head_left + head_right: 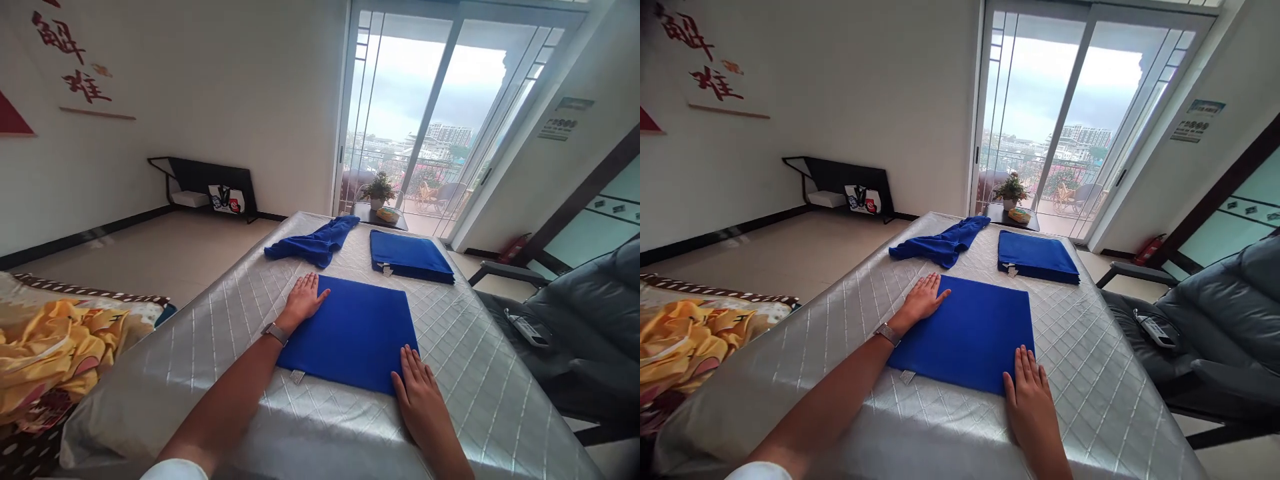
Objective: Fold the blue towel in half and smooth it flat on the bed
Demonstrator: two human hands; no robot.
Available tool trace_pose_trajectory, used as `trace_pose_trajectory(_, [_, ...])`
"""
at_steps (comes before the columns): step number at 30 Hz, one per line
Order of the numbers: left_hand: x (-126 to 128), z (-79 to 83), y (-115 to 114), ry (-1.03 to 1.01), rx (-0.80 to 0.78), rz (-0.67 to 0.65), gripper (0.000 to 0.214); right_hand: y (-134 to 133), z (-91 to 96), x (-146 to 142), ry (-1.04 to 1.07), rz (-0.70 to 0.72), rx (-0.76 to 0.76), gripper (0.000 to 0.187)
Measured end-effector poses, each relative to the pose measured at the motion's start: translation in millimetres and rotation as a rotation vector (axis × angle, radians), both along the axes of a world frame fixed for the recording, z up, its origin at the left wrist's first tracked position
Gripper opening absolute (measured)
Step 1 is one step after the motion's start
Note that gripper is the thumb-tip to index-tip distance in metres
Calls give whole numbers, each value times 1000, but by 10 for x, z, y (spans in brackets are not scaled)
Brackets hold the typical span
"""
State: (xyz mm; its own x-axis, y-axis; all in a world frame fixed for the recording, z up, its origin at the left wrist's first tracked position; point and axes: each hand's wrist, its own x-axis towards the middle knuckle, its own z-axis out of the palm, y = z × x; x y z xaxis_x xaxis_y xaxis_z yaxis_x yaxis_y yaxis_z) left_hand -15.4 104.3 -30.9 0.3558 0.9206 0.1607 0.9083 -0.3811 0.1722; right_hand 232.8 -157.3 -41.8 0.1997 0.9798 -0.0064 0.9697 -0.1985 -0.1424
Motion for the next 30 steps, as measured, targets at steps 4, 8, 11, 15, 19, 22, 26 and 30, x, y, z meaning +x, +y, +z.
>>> trace_pose_trajectory(4, [382,236,-503,-24,-15,-214,78,6,49,-30,22,-13,-12,66])
trace_pose_trajectory(8, [982,256,-1303,-70,-7,-738,73,-15,4,-22,20,19,21,62])
trace_pose_trajectory(11, [1243,193,-1713,-97,-71,-895,69,-42,29,-17,15,95,25,58])
trace_pose_trajectory(15, [1146,167,-1764,-91,-156,-845,70,-56,111,-42,28,56,-7,60])
trace_pose_trajectory(19, [653,169,-1584,-21,-167,-686,72,-38,107,-61,37,9,-1,62])
trace_pose_trajectory(22, [144,137,-1518,61,-167,-525,71,-30,65,-58,23,14,1,63])
trace_pose_trajectory(26, [-472,35,-1568,93,-155,-256,72,-29,10,-46,22,11,-10,65])
trace_pose_trajectory(30, [-714,-51,-1663,59,-167,-139,80,-30,-68,-13,10,20,30,67])
